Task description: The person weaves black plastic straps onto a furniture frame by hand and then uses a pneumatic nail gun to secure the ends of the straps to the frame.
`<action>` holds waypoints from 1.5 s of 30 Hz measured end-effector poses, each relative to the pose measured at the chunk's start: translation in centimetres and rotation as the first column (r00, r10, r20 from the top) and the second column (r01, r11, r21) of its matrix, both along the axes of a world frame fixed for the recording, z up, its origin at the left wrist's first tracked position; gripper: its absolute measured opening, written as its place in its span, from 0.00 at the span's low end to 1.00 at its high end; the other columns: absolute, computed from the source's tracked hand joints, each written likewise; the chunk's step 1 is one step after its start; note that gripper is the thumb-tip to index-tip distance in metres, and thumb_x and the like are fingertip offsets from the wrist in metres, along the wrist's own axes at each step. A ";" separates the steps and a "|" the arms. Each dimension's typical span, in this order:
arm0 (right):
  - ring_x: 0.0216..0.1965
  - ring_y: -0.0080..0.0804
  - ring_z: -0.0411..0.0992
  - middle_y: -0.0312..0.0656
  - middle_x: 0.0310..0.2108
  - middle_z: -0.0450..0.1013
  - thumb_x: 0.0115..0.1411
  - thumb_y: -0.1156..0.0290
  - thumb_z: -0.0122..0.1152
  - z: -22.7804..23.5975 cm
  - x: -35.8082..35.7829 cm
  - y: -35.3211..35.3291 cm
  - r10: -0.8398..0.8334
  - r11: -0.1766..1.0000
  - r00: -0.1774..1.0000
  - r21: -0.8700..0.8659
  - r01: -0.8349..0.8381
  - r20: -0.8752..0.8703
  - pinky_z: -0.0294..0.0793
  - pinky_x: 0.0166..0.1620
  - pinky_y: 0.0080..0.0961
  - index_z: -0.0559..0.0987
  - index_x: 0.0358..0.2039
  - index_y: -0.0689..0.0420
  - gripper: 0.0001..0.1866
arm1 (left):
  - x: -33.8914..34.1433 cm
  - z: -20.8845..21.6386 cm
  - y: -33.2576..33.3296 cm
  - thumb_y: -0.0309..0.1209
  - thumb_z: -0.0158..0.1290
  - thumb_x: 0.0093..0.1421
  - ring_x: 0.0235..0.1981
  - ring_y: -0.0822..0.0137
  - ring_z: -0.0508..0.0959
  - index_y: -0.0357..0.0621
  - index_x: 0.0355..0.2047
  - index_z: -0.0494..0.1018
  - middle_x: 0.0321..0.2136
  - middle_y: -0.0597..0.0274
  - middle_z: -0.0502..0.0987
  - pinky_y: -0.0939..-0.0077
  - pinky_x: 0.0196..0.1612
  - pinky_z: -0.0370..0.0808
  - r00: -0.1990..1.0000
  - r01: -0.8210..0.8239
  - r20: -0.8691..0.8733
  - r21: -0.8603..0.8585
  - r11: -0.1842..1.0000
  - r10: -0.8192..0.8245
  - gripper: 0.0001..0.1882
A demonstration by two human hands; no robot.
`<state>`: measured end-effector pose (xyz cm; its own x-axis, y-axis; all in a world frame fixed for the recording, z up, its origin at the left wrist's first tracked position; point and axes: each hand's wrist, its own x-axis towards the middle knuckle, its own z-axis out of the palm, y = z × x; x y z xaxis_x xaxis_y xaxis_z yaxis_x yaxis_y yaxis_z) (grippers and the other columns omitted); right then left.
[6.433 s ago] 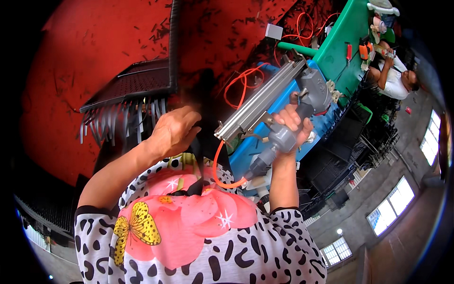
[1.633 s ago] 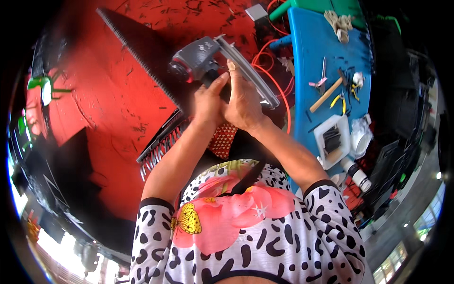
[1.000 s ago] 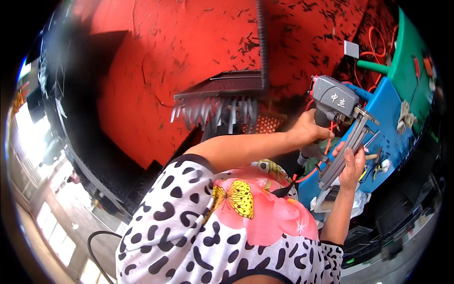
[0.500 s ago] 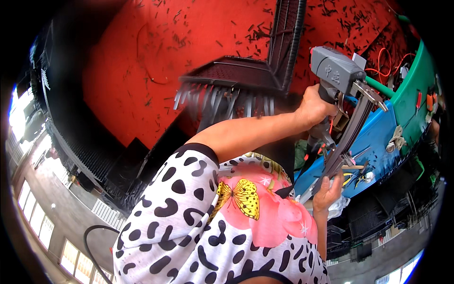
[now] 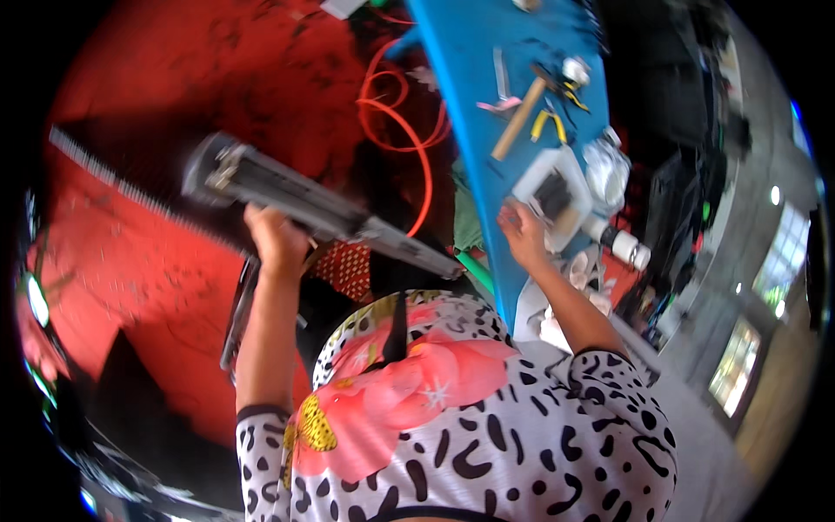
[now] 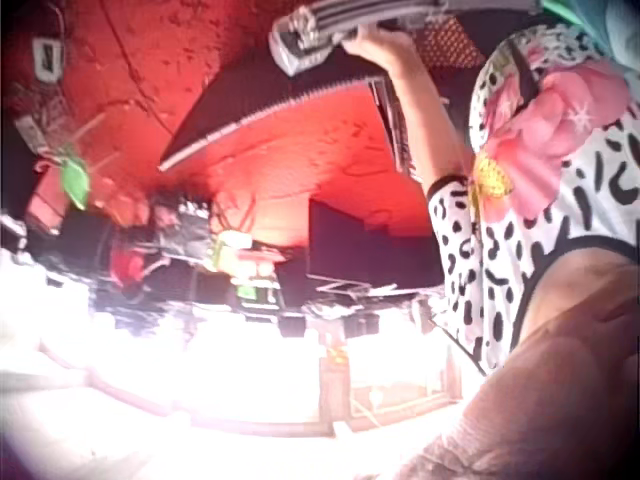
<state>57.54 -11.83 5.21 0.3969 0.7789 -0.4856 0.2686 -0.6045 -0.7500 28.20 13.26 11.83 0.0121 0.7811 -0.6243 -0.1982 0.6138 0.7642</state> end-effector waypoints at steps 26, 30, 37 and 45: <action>0.31 0.40 0.76 0.45 0.27 0.76 0.50 0.67 0.58 -6.9 62.0 -35.4 -0.736 0.377 0.304 -0.007 0.926 0.605 0.73 0.40 0.35 0.76 0.34 0.57 0.11 | 73.4 -10.0 -20.1 0.34 0.51 0.54 0.26 0.67 0.68 0.46 0.30 0.64 0.23 0.65 0.66 0.68 0.39 0.69 0.510 0.840 0.417 -0.053 0.540 -0.752 0.09; 0.29 0.35 0.76 0.44 0.26 0.76 0.48 0.67 0.59 -8.1 61.0 -37.7 -0.783 0.242 0.197 -0.002 0.970 0.590 0.74 0.37 0.32 0.77 0.32 0.57 0.11 | 73.6 -9.2 -19.2 0.20 0.52 0.48 0.28 0.68 0.68 0.46 0.30 0.64 0.24 0.65 0.65 0.67 0.41 0.69 0.516 0.839 0.430 -0.080 0.538 -0.740 0.11; 0.38 0.45 0.75 0.52 0.29 0.76 0.45 0.60 0.65 -8.0 64.3 -37.5 -0.768 0.153 0.447 -0.547 0.823 0.458 0.73 0.43 0.36 0.76 0.31 0.64 0.20 | 73.5 -9.3 -19.3 0.20 0.54 0.47 0.28 0.67 0.69 0.46 0.30 0.64 0.24 0.65 0.65 0.67 0.40 0.69 0.544 0.823 0.444 -0.116 0.557 -0.712 0.12; 0.44 0.52 0.72 0.58 0.38 0.73 0.45 0.61 0.69 -9.6 63.2 -36.8 -0.623 0.050 0.400 -0.477 0.878 0.672 0.72 0.47 0.39 0.67 0.38 0.66 0.27 | 73.1 -9.4 -19.5 0.34 0.46 0.57 0.25 0.70 0.64 0.49 0.28 0.61 0.22 0.68 0.61 0.69 0.39 0.66 0.557 0.825 0.370 -0.145 0.545 -0.744 0.06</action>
<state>120.75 -48.62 -4.39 0.7145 -0.5877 -0.3796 -0.6207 -0.7828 0.0439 101.28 -6.21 2.48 0.7103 0.1758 -0.6816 0.3244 0.7777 0.5386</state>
